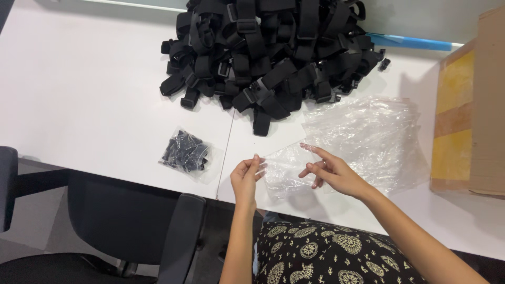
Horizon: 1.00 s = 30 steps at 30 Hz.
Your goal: The person removes a black strap and a mounting bracket from plastic bags, joins them by hand by inserting a screw through the hinge, and places the assembled unit onto a pile on the desk.
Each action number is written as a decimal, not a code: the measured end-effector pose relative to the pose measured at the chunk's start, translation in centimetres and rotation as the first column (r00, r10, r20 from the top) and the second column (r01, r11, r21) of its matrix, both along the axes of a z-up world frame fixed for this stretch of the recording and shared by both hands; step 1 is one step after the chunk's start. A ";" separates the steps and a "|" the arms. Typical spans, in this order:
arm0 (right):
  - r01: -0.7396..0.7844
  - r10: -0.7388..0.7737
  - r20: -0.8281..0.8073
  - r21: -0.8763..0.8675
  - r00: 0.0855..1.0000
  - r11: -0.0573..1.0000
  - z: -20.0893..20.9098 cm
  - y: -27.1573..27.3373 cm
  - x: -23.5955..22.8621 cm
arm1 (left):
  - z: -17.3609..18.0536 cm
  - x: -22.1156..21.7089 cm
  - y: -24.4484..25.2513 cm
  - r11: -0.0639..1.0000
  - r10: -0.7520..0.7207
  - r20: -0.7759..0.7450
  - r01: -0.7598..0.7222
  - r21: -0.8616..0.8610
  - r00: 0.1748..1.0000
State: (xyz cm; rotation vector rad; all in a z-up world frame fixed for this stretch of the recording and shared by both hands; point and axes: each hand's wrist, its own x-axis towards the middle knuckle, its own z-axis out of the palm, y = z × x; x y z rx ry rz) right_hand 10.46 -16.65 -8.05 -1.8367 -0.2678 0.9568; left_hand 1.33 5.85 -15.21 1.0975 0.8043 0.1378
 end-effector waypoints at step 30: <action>0.406 -0.452 0.145 0.265 0.880 0.875 2.1 -4.0 0.5 | 7.5 1.7 -1.6 0.919 -0.384 0.036 0.386 -0.087 0.923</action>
